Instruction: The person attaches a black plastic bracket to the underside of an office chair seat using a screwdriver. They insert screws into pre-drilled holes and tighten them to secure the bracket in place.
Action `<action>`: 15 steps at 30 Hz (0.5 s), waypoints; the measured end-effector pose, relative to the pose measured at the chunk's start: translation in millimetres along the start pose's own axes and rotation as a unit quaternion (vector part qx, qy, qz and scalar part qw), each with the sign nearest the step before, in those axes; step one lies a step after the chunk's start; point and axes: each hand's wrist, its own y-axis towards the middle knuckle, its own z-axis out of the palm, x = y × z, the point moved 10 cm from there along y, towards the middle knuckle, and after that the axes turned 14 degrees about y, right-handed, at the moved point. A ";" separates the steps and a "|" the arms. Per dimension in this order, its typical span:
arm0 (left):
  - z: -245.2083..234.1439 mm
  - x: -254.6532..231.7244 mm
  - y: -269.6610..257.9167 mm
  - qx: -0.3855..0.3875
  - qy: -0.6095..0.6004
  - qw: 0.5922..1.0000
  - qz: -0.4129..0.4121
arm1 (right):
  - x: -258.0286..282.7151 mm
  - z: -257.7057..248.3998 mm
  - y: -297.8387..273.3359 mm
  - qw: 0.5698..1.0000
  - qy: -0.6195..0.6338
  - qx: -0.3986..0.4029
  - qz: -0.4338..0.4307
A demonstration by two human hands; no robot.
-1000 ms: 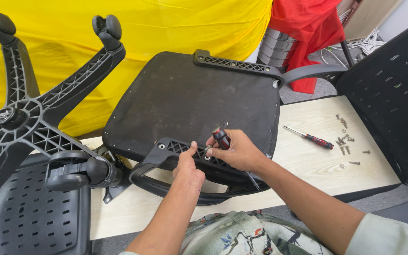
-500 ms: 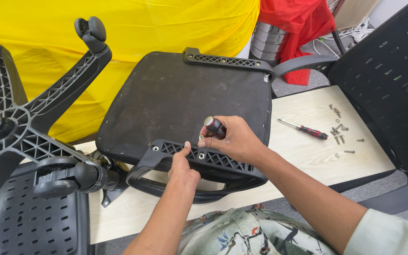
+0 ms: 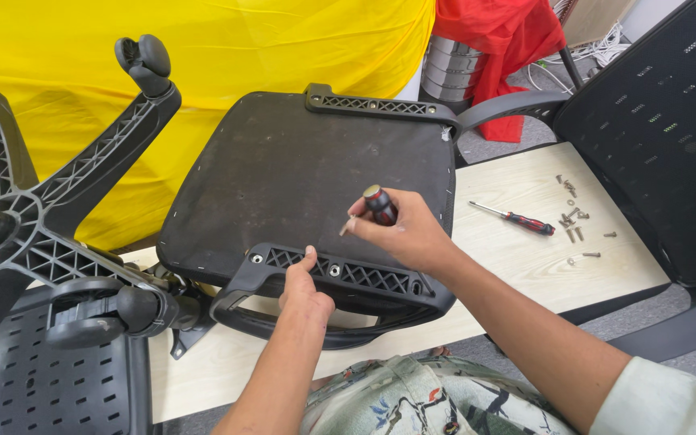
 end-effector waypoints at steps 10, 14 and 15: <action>7.2 3.2 30.6 0.088 0.018 0.996 -0.002 | -53.0 -138.0 -44.4 0.952 0.148 -0.247 0.100; -0.6 4.0 36.8 0.071 0.055 0.996 0.003 | -48.0 -162.1 -69.1 0.954 0.084 -0.267 0.107; -3.0 4.3 36.0 0.060 0.067 0.996 0.003 | -44.9 -165.7 -75.2 0.954 0.070 -0.269 0.114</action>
